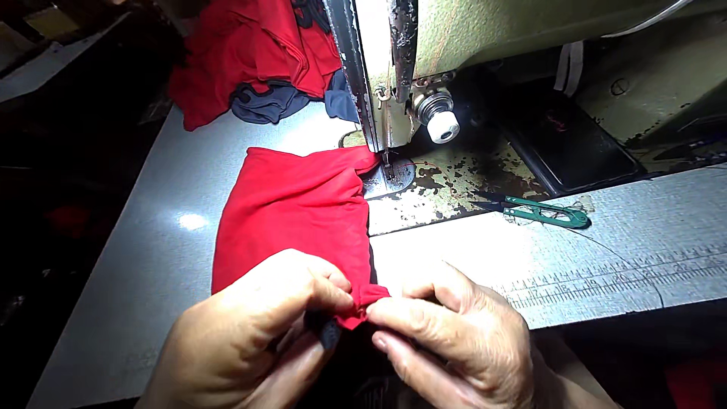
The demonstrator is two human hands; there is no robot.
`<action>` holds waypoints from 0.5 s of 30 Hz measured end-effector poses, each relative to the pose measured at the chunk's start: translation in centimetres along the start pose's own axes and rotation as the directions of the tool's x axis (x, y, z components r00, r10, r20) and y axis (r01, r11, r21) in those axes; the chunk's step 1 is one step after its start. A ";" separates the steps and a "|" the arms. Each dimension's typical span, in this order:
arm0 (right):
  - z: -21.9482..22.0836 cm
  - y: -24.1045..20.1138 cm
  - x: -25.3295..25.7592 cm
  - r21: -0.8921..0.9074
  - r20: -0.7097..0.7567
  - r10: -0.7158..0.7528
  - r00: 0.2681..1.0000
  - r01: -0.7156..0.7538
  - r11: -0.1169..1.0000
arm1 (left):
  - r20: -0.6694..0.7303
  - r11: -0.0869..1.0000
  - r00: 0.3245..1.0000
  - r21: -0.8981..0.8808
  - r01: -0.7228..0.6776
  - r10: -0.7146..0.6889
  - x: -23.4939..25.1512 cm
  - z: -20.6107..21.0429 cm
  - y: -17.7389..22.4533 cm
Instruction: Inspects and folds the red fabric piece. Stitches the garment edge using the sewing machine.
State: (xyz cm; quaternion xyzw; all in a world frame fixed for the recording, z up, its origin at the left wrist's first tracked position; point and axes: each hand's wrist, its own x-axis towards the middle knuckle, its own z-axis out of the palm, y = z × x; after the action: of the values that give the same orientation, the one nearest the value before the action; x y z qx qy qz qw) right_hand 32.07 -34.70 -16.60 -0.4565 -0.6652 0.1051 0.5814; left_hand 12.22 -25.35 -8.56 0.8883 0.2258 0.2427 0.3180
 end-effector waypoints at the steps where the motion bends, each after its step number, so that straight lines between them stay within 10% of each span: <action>1: 0.0 0.0 0.0 -0.006 0.007 -0.005 1.000 0.005 1.000 | -0.002 0.998 1.000 0.047 -0.028 0.028 0.1 0.0 0.1; 15: 0.7 -0.5 0.4 0.018 -0.059 0.216 0.975 -0.215 0.976 | 0.036 0.939 0.982 0.289 -0.188 0.185 0.4 1.0 -1.4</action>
State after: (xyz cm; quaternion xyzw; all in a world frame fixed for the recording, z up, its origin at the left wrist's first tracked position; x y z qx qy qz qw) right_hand 31.25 -34.45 -16.23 -0.5256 -0.5931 0.1574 0.5892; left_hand 12.81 -24.57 -10.11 0.9438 0.1725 0.2322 0.1602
